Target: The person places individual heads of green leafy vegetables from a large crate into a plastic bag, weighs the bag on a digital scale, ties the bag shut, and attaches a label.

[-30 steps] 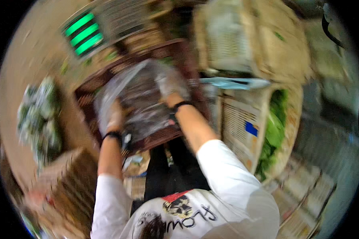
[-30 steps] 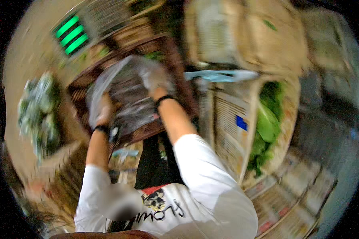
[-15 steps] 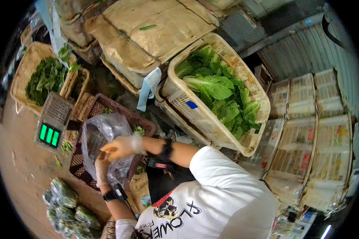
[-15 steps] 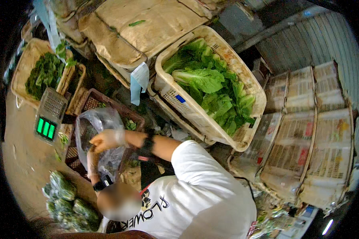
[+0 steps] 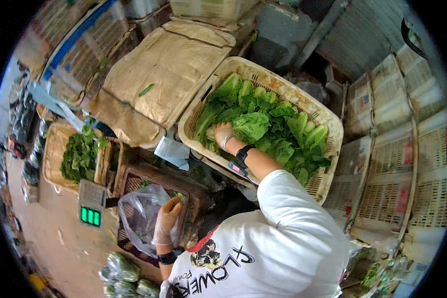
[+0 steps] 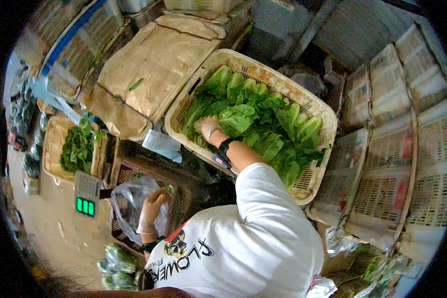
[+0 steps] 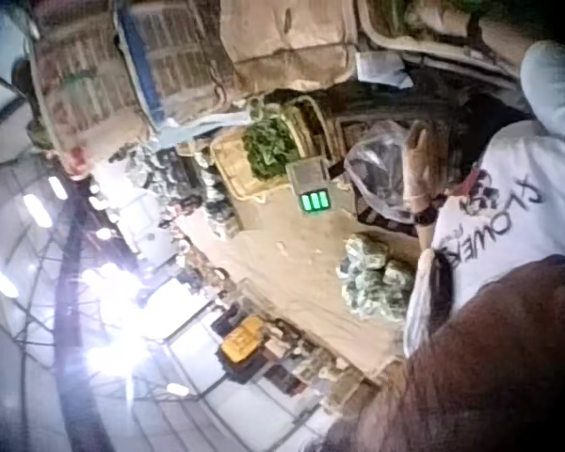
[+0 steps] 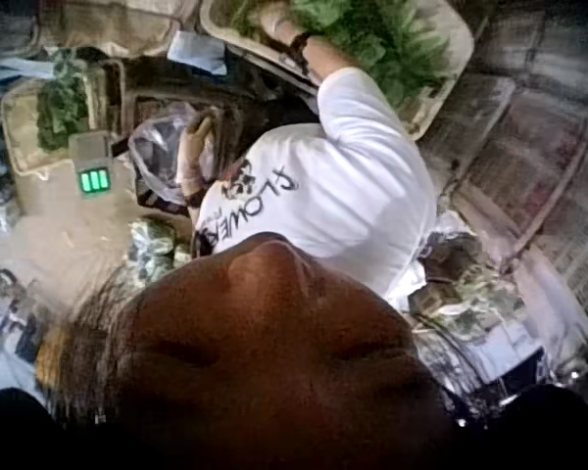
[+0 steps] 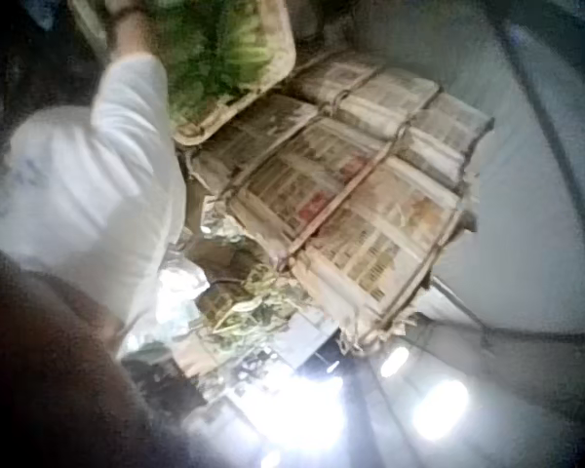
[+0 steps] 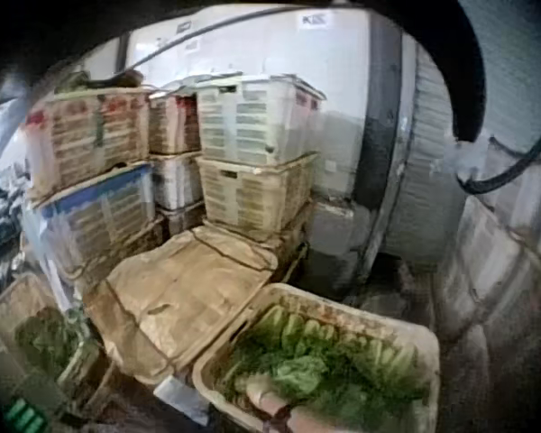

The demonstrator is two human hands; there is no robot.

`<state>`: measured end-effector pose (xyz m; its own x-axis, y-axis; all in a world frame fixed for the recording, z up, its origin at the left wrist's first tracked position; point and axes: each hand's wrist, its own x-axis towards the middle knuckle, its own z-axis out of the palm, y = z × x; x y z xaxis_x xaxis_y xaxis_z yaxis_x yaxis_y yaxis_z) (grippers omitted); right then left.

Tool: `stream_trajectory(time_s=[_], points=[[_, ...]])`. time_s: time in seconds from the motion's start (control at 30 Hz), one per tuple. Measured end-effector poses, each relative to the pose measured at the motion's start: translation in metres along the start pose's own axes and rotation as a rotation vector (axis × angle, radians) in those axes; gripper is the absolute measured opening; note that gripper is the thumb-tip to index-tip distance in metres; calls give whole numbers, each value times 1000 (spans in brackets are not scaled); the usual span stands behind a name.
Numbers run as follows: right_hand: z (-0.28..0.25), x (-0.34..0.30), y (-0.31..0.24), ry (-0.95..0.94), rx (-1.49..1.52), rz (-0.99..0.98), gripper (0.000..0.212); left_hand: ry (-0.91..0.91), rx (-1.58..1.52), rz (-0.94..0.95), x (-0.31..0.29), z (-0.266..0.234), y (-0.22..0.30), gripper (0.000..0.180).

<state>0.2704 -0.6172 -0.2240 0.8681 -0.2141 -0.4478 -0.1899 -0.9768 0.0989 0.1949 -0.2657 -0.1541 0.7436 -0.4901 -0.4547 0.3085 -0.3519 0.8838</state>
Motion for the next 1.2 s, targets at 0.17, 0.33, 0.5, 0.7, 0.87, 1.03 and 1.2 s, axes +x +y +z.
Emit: stream_trajectory(time_s=[0.17, 0.33, 0.5, 0.7, 0.87, 1.03, 1.2], points=[[-10, -5, 39, 160, 209, -193, 23, -52, 153, 124, 77, 44, 82, 32], [0, -9, 75, -19, 207, -242, 49, -161, 253, 92, 157, 106, 123, 43], [-2, -24, 108, 267, 822, -234, 43, -173, 406, 477, 214, 133, 134, 76], [-50, -43, 152, 275, 1622, 20, 48, -609, 189, 281, 262, 191, 214, 106], [10, 48, 222, 476, 1780, 192, 44, -473, 370, -68, 363, 217, 265, 53], [13, 134, 266, 212, 940, 490, 35, -326, 804, 34, 471, 245, 235, 53], [23, 180, 256, 54, 891, 571, 39, -159, 962, 142, 509, 258, 182, 91]])
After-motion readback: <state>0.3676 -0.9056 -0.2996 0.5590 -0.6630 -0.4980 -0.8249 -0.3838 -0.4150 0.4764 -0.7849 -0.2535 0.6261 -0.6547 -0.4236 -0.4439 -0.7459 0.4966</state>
